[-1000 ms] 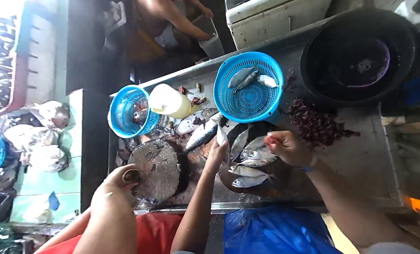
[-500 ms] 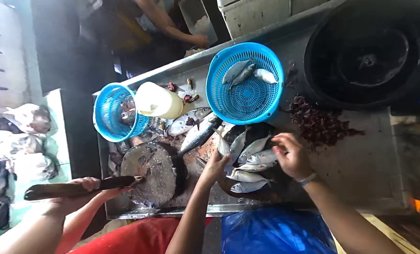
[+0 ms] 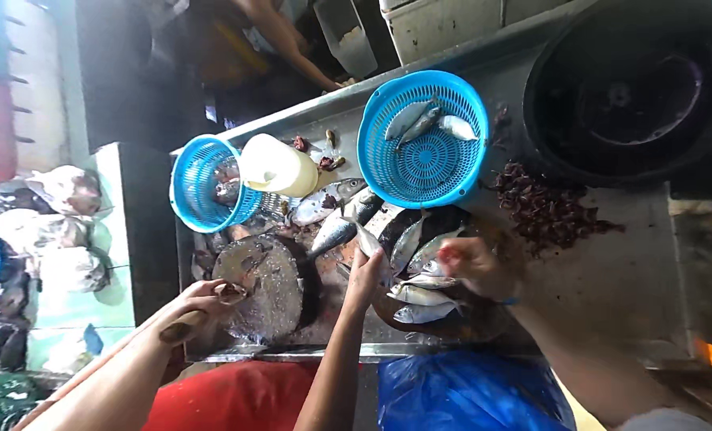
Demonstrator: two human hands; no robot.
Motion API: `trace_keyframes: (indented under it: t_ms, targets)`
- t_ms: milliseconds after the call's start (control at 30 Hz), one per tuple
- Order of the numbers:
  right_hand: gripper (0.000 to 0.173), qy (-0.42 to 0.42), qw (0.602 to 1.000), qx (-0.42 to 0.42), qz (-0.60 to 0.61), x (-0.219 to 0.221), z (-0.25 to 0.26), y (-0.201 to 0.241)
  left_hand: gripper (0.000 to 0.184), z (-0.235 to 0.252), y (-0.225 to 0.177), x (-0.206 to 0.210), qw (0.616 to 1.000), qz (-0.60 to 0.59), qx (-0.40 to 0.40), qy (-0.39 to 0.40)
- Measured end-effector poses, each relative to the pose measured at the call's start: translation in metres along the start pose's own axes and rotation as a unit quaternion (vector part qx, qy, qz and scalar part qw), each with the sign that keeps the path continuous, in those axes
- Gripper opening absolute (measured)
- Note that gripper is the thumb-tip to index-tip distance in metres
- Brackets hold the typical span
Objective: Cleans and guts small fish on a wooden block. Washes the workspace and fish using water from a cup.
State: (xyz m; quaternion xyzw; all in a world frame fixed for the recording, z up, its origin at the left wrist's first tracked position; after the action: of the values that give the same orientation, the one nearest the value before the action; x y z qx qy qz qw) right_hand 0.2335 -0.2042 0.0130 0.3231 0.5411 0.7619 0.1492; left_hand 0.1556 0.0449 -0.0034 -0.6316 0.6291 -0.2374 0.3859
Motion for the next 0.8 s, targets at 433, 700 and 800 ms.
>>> trace_keyframes:
  t_ms: [433,700,800]
  targets:
    - [0.075,-0.223,0.787,0.401,-0.413,-0.088,-0.091,-0.073,0.039,0.213,-0.126,0.059,0.87,0.467,0.156,-0.01]
    - [0.067,-0.265,0.713,0.386,-0.522,-0.079,-0.083,-0.081,0.048,0.329,-0.129,0.105,0.787,0.602,0.124,-0.05]
    - [0.067,-0.267,0.723,0.394,-0.501,-0.081,-0.083,-0.08,0.047,0.31,-0.125,0.09,0.759,0.644,0.094,-0.034]
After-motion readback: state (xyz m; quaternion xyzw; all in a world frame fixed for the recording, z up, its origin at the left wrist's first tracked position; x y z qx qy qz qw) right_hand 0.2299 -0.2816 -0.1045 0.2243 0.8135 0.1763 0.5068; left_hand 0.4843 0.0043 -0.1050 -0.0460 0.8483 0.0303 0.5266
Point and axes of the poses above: each hand's wrist, its own z-axis towards the middle knuckle, its own x-axis out of the palm, y = z × x, the point moved 1 cm from there along z, towards the middle knuckle, and after that the axes turned 10 degrees about y, right-handed, at the moved point
